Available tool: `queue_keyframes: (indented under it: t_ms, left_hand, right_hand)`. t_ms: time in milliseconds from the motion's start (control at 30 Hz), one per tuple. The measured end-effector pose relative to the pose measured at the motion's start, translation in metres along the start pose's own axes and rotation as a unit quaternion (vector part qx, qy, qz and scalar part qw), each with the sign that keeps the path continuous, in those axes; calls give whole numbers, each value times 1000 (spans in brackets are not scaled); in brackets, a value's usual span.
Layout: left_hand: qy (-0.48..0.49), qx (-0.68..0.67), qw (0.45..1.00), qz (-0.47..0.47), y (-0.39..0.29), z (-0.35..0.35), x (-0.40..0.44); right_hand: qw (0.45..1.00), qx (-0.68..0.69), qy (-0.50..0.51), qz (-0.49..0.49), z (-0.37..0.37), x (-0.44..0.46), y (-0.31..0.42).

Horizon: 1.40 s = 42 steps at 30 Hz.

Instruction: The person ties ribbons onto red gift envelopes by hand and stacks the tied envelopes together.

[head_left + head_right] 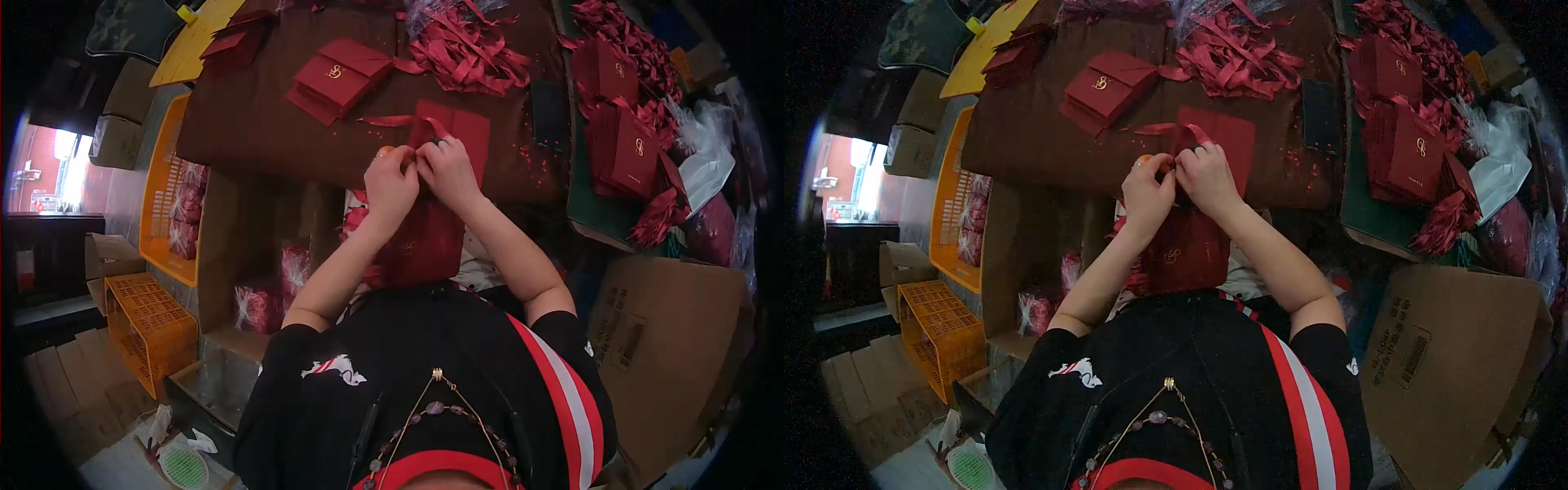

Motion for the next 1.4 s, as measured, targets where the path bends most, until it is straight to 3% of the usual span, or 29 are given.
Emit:
queue_keyframes:
  t_ms: [133,267,333,367,500,633,667,767,800,900,967,1033,1200,1267,1300,1400]
  left_hand:
    - [-9,-9,1000,-22,10,2,1]
    - [67,-38,997,18,14,10,12]
    - [63,73,995,-8,13,12,20]
    - [56,61,997,-11,15,9,23]
    - [98,33,995,10,29,-4,33]
    - [118,59,990,-40,20,-7,30]
    - [121,82,987,-66,15,-8,27]
    - [116,130,977,-122,18,-12,18]
    - [129,152,969,-145,19,-12,16]
    - [129,270,951,-82,41,19,28]
    - [59,260,959,-99,54,68,33]
    - [63,291,945,-134,57,84,25]
    - [47,261,957,-113,54,84,12]
    - [29,240,964,-110,55,87,11]
    - [14,220,969,-109,55,89,11]
    - [-10,192,974,-117,42,98,15]
  right_hand:
    - [998,42,29,-26,-7,4,-11]
    - [999,-42,-14,15,16,15,-11]
    - [998,-62,-6,7,17,15,-12]
    - [998,-63,-6,7,15,14,-12]
    - [999,-4,39,-34,2,7,-27]
    - [995,80,26,-46,7,2,-34]
    - [978,174,43,-102,8,-3,-37]
    - [994,76,-21,-73,36,3,-26]
    - [994,71,20,-78,33,2,-30]
    - [993,43,26,-107,29,0,-47]
    - [992,41,31,-116,29,-2,-57]
    - [989,59,40,-127,26,-3,-57]
    - [993,96,15,-62,44,-2,-43]
    - [993,35,111,18,63,-4,-35]
    - [987,6,163,-6,65,-10,-35]
    - [983,-3,180,44,65,-31,-52]
Point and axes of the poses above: each hand's wrist, its own x-axis towards the middle knuckle, its own z-axis out of the back of the hand, y = z × x, the point moved 5 cm from there along x, towards the middle knuckle, and after that the axes turned 12 degrees about -x, right-handed, at the moved point
